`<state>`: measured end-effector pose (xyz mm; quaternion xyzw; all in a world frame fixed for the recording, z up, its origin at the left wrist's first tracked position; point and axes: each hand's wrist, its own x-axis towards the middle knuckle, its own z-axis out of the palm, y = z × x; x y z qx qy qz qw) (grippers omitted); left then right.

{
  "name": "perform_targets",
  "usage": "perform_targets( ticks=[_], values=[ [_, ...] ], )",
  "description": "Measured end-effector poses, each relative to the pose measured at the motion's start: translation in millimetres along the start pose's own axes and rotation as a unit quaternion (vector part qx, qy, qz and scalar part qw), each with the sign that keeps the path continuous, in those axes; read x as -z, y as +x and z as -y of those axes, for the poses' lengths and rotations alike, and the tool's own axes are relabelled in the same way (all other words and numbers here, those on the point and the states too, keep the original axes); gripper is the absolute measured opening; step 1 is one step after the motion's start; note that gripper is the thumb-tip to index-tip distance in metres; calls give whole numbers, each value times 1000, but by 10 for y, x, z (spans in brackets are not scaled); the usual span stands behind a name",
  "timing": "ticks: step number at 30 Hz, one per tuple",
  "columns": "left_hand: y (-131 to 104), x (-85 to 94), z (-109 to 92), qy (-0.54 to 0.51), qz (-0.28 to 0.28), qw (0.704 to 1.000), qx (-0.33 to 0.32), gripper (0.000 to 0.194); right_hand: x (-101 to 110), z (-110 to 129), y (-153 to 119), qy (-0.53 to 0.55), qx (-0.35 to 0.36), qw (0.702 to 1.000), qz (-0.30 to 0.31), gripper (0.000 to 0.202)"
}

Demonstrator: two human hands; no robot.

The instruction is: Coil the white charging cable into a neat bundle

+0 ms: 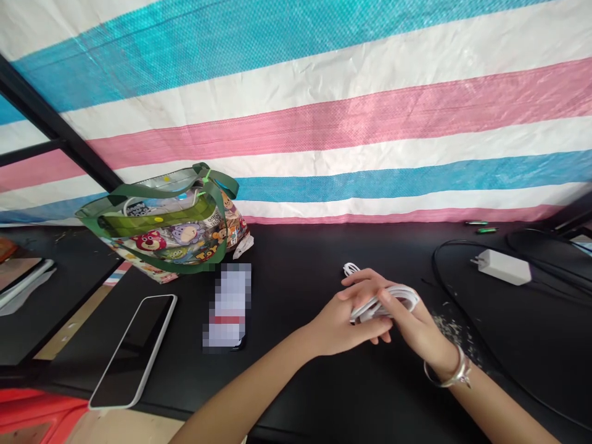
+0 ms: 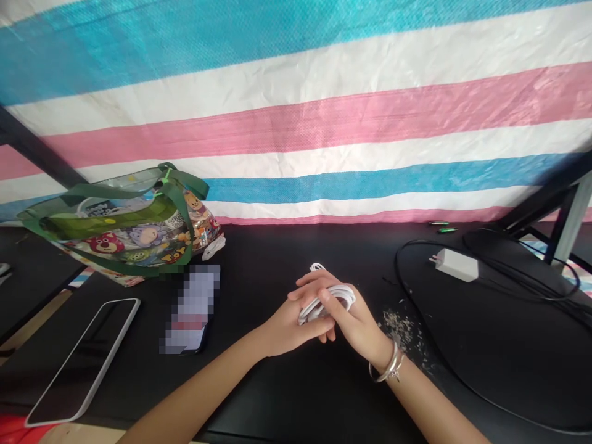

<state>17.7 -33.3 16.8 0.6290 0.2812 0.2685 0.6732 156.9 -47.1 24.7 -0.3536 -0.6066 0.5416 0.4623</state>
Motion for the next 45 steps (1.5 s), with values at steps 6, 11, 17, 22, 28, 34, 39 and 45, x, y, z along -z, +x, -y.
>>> perform_targets(
  ticks=[6, 11, 17, 22, 28, 34, 39, 45],
  values=[
    [19, -33, 126, 119, -119, 985, -36, 19, -41, -46, 54, 6, 74, 990, -117, 40],
    [-11, -32, 108, 158, -127, 978, -50, 22, -68, -81, 53, 28, 61, 990, -127, 37],
    [-50, -40, 114, 174, -169, 964, -105, 22, -169, -111, 37, 79, 66, 978, -179, 33],
    [-71, -28, 88, 207, -191, 955, -96, 15, -208, -112, 28, 57, 63, 975, -205, 29],
    [-56, 17, 59, 226, -195, 950, -90, 16, -100, -89, 50, -34, 76, 962, -260, 37],
    [-55, 41, 58, 235, -213, 945, -81, 19, -47, -16, 70, -126, 38, 964, -233, 49],
    [-52, 69, 58, 239, -221, 941, -96, 22, -54, -4, 76, -149, 34, 962, -225, 51],
    [-37, 87, 85, 237, -233, 935, -123, 23, -69, -60, 72, -161, 60, 956, -239, 51]
  ],
)
